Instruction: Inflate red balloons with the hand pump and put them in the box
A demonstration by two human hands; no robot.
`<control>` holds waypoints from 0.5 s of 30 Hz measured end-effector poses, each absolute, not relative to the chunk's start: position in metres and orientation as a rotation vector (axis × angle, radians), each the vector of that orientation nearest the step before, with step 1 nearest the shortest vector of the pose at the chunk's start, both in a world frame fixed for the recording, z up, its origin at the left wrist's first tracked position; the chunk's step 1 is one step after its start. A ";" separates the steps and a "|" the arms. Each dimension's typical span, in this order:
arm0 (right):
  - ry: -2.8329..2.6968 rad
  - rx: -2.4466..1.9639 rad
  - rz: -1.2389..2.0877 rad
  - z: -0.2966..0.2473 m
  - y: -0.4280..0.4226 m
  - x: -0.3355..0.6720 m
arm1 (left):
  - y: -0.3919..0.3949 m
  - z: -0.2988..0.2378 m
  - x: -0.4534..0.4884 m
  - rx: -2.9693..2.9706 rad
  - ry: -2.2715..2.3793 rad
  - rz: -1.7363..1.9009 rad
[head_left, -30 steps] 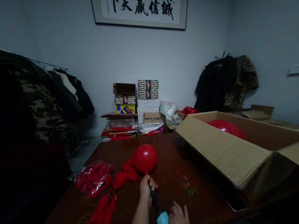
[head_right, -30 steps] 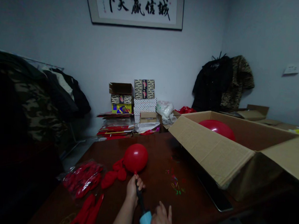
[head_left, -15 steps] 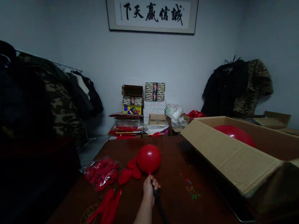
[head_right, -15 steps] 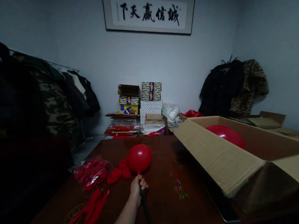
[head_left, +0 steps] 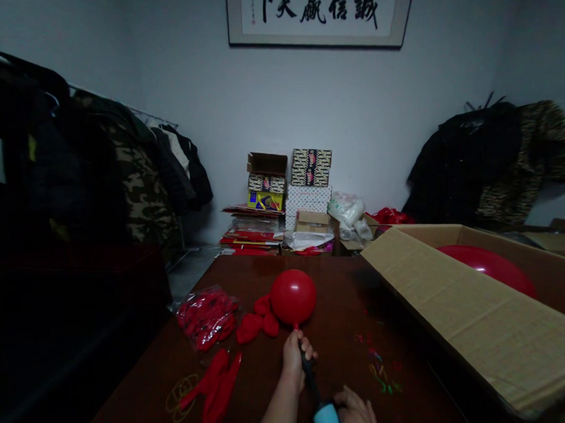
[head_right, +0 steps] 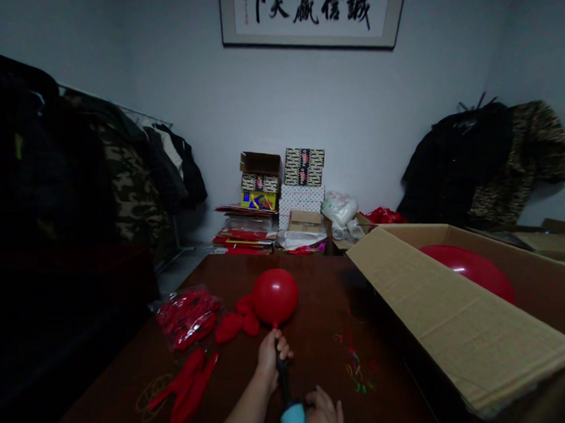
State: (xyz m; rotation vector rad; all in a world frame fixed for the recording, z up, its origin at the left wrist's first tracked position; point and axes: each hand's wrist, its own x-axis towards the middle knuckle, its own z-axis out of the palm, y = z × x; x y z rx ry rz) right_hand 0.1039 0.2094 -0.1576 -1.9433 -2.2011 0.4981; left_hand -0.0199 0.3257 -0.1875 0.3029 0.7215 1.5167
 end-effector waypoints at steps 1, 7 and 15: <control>-2.217 -1.906 0.499 -0.150 0.215 0.099 | 0.326 -0.188 -0.020 0.305 0.721 1.518; -2.167 -1.936 0.473 -0.130 0.228 0.076 | 0.326 -0.184 -0.019 0.363 0.770 1.504; -2.144 -2.021 0.320 -0.134 0.213 0.079 | 0.319 -0.177 -0.010 0.409 0.879 1.494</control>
